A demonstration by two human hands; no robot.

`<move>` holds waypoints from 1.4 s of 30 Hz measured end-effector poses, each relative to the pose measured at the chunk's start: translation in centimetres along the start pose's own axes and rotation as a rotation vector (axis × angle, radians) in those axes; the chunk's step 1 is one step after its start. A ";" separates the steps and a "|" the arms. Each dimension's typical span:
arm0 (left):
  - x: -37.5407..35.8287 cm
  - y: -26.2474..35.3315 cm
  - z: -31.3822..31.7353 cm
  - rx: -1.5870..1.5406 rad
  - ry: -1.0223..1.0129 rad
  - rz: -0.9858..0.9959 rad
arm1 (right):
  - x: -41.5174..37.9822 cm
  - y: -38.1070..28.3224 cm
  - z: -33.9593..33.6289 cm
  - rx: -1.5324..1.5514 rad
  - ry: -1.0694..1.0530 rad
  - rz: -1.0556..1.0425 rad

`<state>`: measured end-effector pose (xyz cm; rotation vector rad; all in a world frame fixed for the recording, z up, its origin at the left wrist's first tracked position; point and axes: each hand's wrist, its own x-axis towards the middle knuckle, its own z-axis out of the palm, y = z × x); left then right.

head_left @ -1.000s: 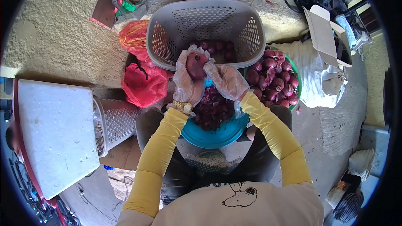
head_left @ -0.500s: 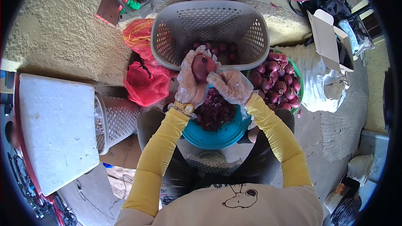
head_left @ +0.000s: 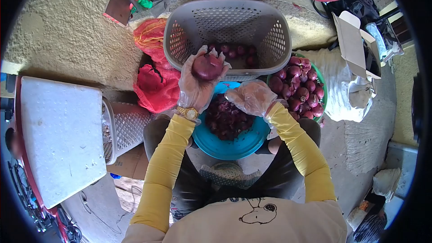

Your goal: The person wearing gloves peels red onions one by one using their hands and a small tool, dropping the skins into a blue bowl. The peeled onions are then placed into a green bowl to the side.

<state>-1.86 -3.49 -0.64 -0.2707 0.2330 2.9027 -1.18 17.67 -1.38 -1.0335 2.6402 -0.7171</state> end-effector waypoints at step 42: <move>0.8 -3.3 -0.1 0.268 -0.035 0.145 | 1.7 -1.9 -2.1 0.328 0.279 0.294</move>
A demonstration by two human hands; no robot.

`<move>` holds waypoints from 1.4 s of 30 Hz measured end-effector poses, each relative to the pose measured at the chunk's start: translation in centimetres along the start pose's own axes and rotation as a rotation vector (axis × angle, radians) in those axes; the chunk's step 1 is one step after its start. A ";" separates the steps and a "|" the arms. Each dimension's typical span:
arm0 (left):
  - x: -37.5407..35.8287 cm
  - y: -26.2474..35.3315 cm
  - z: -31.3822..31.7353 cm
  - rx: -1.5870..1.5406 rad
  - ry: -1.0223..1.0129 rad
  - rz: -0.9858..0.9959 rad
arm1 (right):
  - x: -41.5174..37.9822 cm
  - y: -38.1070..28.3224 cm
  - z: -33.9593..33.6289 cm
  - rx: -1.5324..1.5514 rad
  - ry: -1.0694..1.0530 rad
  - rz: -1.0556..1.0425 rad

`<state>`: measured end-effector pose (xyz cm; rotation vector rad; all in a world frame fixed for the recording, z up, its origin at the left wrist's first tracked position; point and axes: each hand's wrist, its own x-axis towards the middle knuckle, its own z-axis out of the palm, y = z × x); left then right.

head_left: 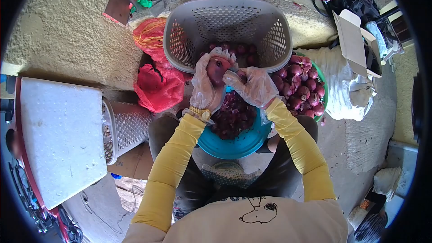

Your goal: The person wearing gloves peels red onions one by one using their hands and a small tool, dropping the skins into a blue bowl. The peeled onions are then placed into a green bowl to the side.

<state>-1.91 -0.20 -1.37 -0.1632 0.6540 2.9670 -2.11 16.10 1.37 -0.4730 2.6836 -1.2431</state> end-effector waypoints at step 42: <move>0.1 -0.4 -0.9 -0.166 -0.017 -0.067 | 0.3 -1.7 -2.4 -0.065 -0.079 0.182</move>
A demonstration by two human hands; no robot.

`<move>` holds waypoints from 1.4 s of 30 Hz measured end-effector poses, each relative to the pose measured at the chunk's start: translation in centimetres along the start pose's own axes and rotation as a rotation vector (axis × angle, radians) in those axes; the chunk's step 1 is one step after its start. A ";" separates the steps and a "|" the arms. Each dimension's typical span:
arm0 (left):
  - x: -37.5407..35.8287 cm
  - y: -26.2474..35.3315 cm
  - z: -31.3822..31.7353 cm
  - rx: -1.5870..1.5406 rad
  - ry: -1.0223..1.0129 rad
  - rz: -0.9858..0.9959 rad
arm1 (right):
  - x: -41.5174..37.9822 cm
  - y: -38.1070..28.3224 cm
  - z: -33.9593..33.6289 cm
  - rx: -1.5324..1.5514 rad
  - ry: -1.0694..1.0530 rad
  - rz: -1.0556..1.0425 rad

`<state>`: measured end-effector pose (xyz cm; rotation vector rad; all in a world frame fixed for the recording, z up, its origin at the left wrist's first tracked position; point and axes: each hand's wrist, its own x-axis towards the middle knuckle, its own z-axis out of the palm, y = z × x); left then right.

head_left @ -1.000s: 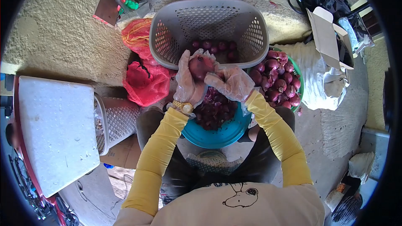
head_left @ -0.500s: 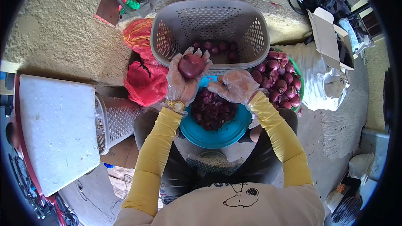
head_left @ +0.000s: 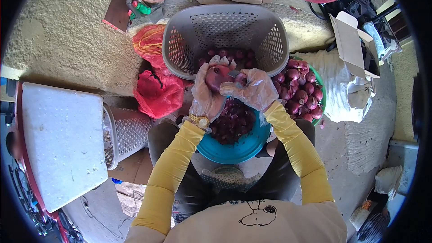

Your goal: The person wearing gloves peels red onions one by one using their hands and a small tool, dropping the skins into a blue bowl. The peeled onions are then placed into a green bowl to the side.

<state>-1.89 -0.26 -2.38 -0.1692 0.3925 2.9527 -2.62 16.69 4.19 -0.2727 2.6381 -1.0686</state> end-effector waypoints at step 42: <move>0.1 3.2 0.6 -0.262 0.055 -0.081 | 0.2 2.7 1.5 1.180 -0.139 0.088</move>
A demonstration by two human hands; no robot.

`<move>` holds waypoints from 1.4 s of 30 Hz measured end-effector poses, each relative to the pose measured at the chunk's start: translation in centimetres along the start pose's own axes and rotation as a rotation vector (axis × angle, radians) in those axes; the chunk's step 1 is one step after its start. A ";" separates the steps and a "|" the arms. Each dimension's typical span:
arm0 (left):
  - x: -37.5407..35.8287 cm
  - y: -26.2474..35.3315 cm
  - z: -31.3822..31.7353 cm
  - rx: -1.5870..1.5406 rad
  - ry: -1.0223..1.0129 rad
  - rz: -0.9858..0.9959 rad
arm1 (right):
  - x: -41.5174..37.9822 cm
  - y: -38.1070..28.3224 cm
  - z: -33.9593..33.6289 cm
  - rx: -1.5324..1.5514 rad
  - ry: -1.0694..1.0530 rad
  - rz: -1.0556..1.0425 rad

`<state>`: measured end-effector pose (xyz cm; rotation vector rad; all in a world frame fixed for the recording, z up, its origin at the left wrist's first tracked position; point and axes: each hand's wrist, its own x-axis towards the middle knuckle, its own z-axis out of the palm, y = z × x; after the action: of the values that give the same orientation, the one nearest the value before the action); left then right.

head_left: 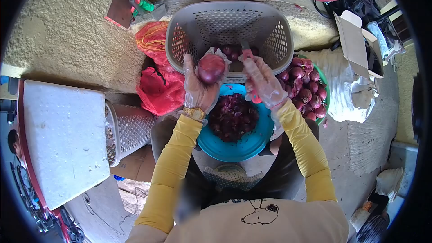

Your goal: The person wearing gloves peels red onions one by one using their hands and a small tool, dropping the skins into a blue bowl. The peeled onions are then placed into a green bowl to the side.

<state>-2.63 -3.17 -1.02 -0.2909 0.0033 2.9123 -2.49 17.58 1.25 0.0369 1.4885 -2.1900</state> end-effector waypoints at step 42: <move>0.1 -2.0 0.3 0.498 -0.025 0.041 | -0.4 -0.6 0.9 -1.333 0.204 -0.289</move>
<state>-2.39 -1.17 -0.70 -0.1678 0.7225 2.8290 -2.12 17.14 2.24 -0.4198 2.8781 -0.9655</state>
